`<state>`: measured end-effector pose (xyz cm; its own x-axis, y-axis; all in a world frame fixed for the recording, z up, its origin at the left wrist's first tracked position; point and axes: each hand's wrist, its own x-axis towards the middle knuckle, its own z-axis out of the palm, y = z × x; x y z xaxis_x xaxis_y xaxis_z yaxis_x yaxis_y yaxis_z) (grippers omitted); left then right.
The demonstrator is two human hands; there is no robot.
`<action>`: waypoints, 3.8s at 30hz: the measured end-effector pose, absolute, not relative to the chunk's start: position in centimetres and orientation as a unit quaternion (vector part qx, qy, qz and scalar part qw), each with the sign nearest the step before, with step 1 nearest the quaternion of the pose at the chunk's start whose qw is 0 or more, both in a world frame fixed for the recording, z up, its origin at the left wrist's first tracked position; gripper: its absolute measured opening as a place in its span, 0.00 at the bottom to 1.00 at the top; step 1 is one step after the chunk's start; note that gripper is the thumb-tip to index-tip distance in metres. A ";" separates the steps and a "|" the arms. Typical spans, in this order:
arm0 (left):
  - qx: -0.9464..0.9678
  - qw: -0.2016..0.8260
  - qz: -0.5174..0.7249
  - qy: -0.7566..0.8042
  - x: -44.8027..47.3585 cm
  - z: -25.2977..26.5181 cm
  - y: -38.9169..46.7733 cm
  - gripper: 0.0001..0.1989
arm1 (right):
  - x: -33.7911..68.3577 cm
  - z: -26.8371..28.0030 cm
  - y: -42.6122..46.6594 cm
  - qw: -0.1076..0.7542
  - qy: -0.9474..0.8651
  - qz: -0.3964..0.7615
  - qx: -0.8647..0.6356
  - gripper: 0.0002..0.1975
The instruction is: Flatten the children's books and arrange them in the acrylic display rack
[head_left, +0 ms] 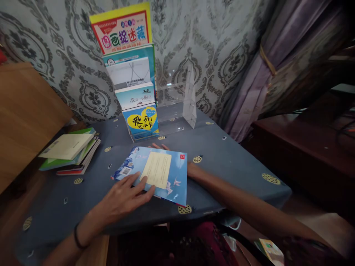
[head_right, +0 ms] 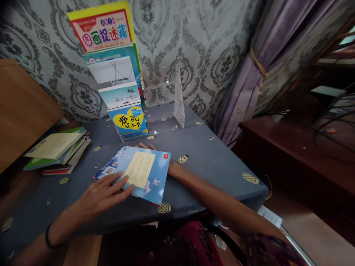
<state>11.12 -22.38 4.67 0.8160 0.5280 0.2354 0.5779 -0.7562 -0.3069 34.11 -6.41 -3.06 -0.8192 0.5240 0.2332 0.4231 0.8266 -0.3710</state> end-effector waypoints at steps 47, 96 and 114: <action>-0.812 0.082 -0.074 -0.573 12.1 -1.5 -14.3 0.20 | 37.0 -4.8 -3.5 0.101 -0.936 0.110 -0.320 0.26; -0.872 -0.063 -0.089 -0.477 21.5 -1.2 -15.7 0.36 | 37.3 -5.0 -3.3 0.119 -0.929 0.163 -0.309 0.31; -0.930 -0.150 -0.009 -0.336 17.5 -0.1 -20.9 0.31 | 37.0 -3.4 -4.3 0.097 -0.929 0.148 -0.326 0.28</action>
